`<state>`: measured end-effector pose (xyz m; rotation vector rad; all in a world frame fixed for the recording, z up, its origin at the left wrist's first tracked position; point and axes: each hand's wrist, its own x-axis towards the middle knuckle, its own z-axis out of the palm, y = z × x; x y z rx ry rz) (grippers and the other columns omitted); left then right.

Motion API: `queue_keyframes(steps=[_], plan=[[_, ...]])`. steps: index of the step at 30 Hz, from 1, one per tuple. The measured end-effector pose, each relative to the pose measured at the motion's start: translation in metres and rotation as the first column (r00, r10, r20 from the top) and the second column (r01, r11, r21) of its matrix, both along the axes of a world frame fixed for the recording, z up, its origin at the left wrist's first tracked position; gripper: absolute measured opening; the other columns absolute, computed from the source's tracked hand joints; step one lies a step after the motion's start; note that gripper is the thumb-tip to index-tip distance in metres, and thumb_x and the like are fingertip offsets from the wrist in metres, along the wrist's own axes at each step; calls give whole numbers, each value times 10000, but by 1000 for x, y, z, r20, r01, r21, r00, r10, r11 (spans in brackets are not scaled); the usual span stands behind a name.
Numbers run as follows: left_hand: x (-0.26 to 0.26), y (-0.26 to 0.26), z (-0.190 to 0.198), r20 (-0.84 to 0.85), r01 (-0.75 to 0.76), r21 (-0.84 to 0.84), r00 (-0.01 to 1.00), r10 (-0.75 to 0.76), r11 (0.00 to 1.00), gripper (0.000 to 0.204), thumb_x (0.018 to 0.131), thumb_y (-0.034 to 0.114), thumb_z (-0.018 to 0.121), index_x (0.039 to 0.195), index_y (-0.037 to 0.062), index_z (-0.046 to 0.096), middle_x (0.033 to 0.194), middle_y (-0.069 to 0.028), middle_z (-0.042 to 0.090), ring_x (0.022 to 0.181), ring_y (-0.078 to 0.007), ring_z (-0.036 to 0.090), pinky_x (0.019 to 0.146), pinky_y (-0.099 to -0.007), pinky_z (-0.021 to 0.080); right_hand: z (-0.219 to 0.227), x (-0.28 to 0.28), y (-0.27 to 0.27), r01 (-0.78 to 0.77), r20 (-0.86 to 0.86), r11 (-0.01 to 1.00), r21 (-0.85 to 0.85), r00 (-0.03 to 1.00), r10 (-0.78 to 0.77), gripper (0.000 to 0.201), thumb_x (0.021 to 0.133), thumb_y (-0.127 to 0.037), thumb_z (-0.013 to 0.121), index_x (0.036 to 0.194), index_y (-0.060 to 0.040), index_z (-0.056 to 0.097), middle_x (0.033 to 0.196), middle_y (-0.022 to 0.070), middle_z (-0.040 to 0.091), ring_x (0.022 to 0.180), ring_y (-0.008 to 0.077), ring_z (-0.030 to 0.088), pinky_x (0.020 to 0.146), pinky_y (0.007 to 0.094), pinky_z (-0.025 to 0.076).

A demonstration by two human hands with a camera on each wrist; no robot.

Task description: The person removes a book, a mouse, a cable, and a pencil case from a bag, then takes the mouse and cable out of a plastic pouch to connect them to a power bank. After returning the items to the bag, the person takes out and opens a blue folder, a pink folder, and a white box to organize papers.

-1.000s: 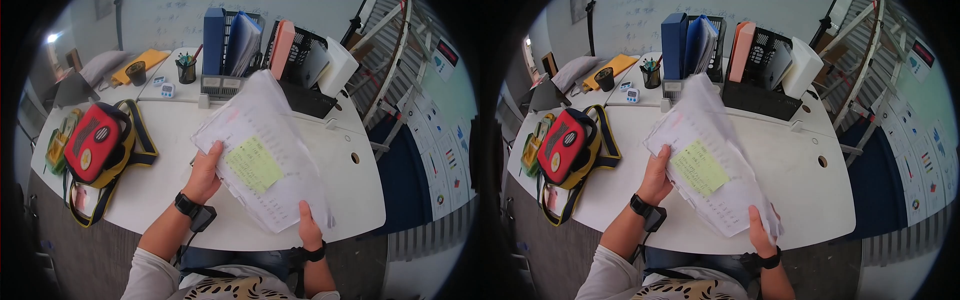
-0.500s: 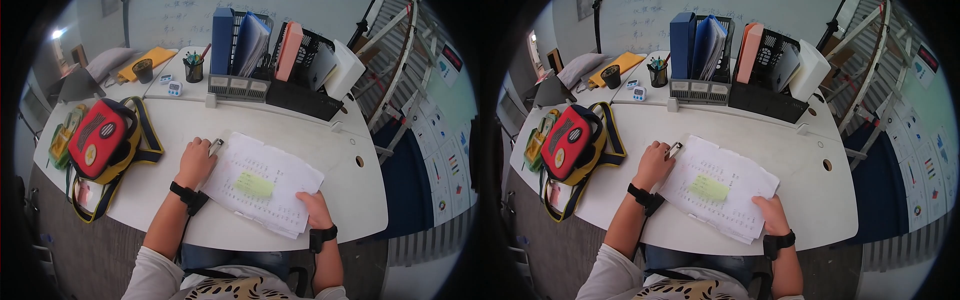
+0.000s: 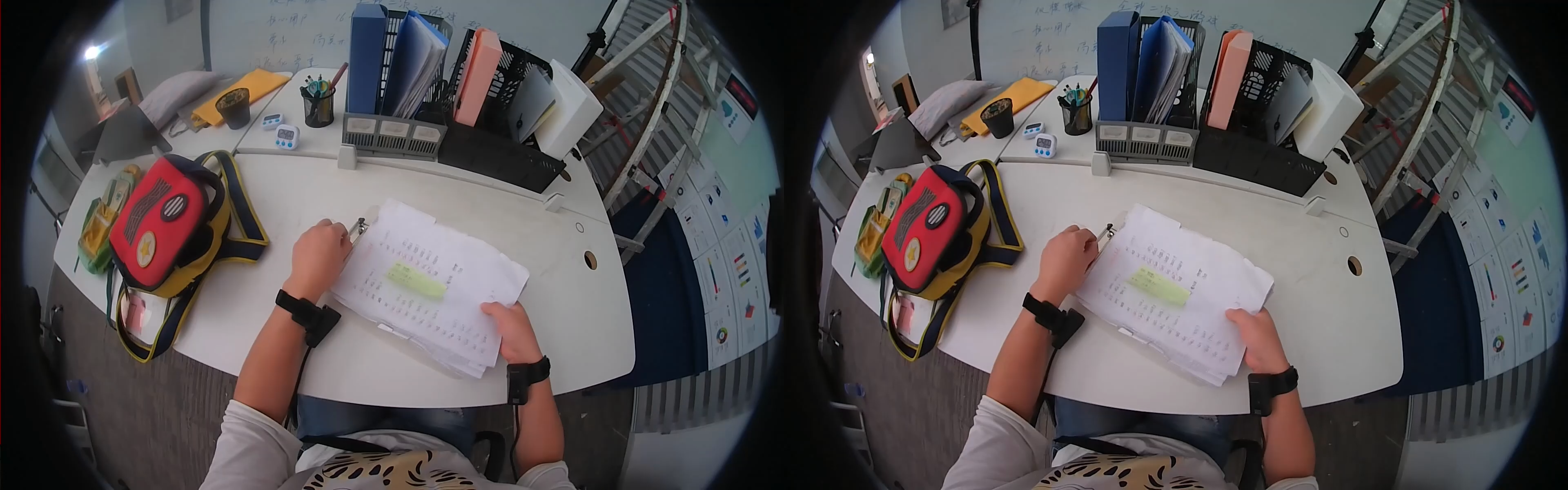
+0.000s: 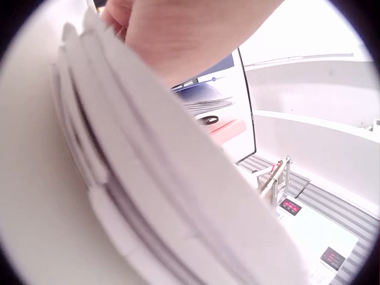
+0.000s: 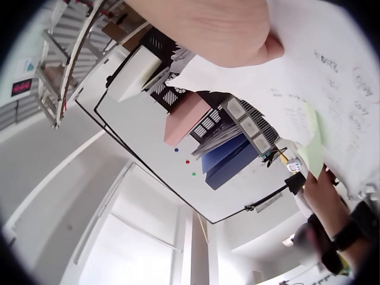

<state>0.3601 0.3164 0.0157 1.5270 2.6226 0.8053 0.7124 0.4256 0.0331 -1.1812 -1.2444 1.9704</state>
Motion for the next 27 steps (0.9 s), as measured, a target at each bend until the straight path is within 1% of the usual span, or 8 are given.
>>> queue_keyframes(steps=[6, 10, 12, 17, 22, 24, 25, 27], plan=[[-1, -2, 7, 77, 15, -8, 997, -14, 1000, 178, 943, 187, 680, 994, 62, 795, 1012, -126, 743, 876, -344, 728, 797, -432, 582, 2, -4, 1, -37, 13, 999, 16, 999, 37, 524, 983, -38, 589, 1483, 79, 488, 1461, 168, 602, 1304, 287, 613, 1111, 412, 483], [-4, -2, 5, 104, 26, -11, 994, -25, 1000, 181, 938, 204, 675, 969, 59, 779, 1017, -141, 721, 903, -361, 710, 804, -462, 579, -4, -11, 2, -64, -28, 998, 28, 997, 65, 518, 985, -44, 593, 1478, 82, 494, 1460, 168, 606, 1296, 281, 618, 1109, 405, 480], [-4, -2, 4, 97, 26, -14, 995, -24, 1000, 182, 937, 207, 679, 970, 59, 779, 1018, -140, 721, 907, -361, 711, 806, -460, 579, -5, -16, 1, -95, 18, 995, 39, 995, 94, 512, 988, -50, 597, 1472, 87, 500, 1444, 164, 618, 1285, 274, 625, 1103, 405, 483], [0, -3, 13, 109, 31, -85, 994, -21, 996, 234, 897, 234, 739, 1035, 54, 794, 1019, -120, 739, 915, -316, 725, 815, -422, 577, -8, -21, 0, -117, 26, 992, 55, 993, 116, 506, 991, -50, 592, 1469, 92, 503, 1430, 159, 626, 1279, 267, 629, 1099, 403, 486], [1, -2, 2, 142, 5, -28, 990, -1, 1000, 300, 856, 254, 768, 1044, 21, 779, 1013, -145, 724, 940, -341, 717, 836, -438, 580, -14, -17, 6, -138, 19, 989, 61, 990, 137, 512, 1003, -63, 599, 1481, 83, 490, 1435, 154, 614, 1277, 260, 626, 1103, 403, 485], [2, 0, 2, 158, 9, 3, 987, -9, 1000, 326, 841, 253, 771, 1055, 8, 768, 1018, -160, 722, 960, -361, 714, 849, -453, 585, -12, -14, 11, -189, 90, 897, 399, 982, 167, 572, 1000, -104, 648, 1509, 68, 451, 1381, 158, 627, 1242, 250, 632, 1097, 402, 478], [4, 1, 6, 149, 14, -36, 989, -8, 999, 364, 831, 247, 771, 1095, -2, 753, 1047, -172, 715, 969, -369, 712, 854, -454, 586, -4, -12, 14, -183, 90, 896, 405, 983, 160, 572, 1000, -104, 648, 1509, 68, 451, 1381, 158, 627, 1242, 250, 632, 1097, 402, 478], [7, 0, 11, 139, 24, -72, 990, -14, 997, 404, 820, 240, 771, 1135, -12, 739, 1077, -183, 707, 979, -378, 710, 859, -455, 586, 15, -3, 21, -84, 395, 889, 449, 912, -113, 636, 983, -167, 736, 1506, 50, 445, 1319, 171, 618, 1230, 241, 612, 1085, 414, 481]])
